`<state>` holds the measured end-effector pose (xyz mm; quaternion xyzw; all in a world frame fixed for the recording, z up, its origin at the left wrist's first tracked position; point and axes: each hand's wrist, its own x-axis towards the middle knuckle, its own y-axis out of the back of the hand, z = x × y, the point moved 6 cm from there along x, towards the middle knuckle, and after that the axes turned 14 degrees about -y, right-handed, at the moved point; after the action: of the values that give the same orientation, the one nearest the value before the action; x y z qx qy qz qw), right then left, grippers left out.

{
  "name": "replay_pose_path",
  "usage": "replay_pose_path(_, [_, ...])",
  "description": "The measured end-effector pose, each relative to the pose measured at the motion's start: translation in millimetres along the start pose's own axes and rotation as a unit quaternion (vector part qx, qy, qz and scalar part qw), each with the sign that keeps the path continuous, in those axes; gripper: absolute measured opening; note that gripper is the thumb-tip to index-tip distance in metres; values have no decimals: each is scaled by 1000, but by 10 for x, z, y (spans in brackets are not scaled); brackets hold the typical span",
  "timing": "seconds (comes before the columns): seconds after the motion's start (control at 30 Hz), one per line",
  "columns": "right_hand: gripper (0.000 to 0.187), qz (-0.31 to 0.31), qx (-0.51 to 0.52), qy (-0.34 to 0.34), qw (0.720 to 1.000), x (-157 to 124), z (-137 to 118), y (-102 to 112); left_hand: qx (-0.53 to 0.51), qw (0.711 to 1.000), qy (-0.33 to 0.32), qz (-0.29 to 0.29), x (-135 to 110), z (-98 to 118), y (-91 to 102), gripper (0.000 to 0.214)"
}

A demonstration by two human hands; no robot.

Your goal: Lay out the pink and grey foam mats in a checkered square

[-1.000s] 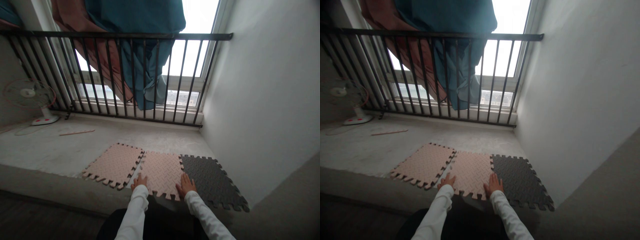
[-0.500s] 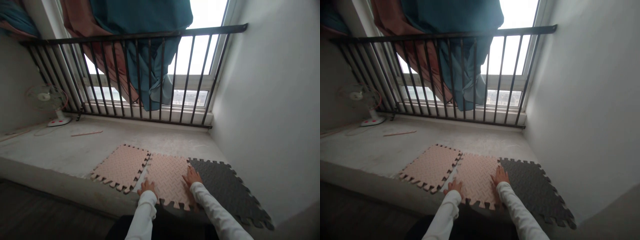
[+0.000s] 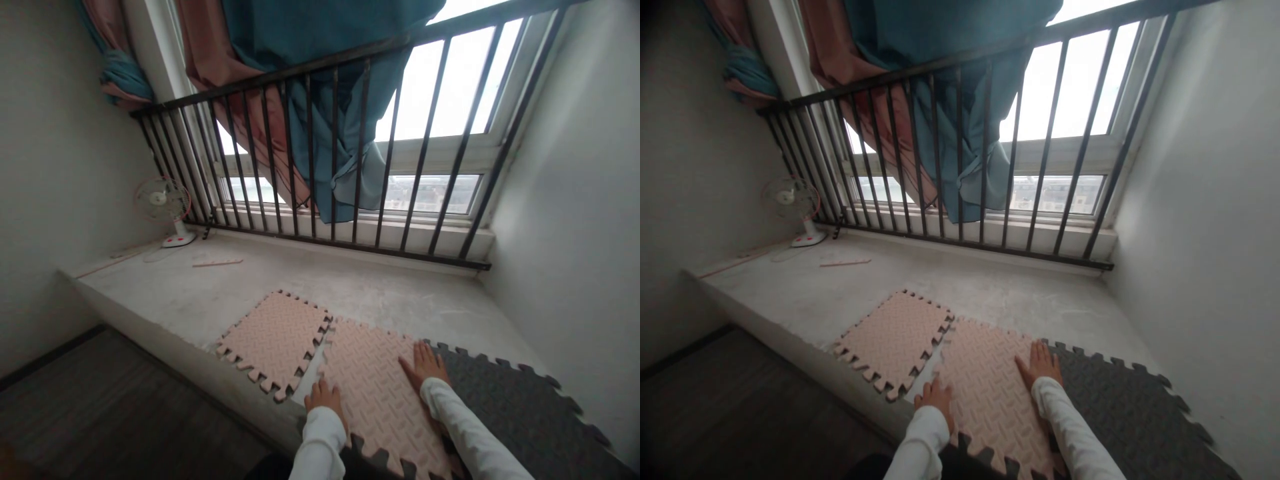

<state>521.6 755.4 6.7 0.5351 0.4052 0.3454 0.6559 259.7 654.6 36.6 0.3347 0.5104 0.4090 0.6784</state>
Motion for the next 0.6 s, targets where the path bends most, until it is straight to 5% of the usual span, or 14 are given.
replay_pose_path(0.1, [77, 21, 2, 5, 1000, 123, -12, -27, -15, 999, 12, 39, 8, -131, 82, 63])
replay_pose_path(0.23, [77, 23, 18, 18, 999, 189, -26, -41, 2, 983, 118, 143, -50, -495, 310, 57])
replay_pose_path(0.37, [72, -5, 57, 22, 998, 146, -32, -20, 18, 974, 175, 144, -20, -708, 322, 34])
replay_pose_path(0.43, [69, -21, 126, 29, 991, 54, 15, -53, 23, 973, 170, 155, 35, -735, 316, 39])
replay_pose_path(0.5, [69, -27, 243, 38, 969, -99, 170, -129, 20, 972, 167, 162, 75, -767, 333, 43])
replay_pose_path(0.6, [79, -15, 444, 50, 894, -447, 687, -319, 2, 971, 169, 168, 58, -865, 427, 42])
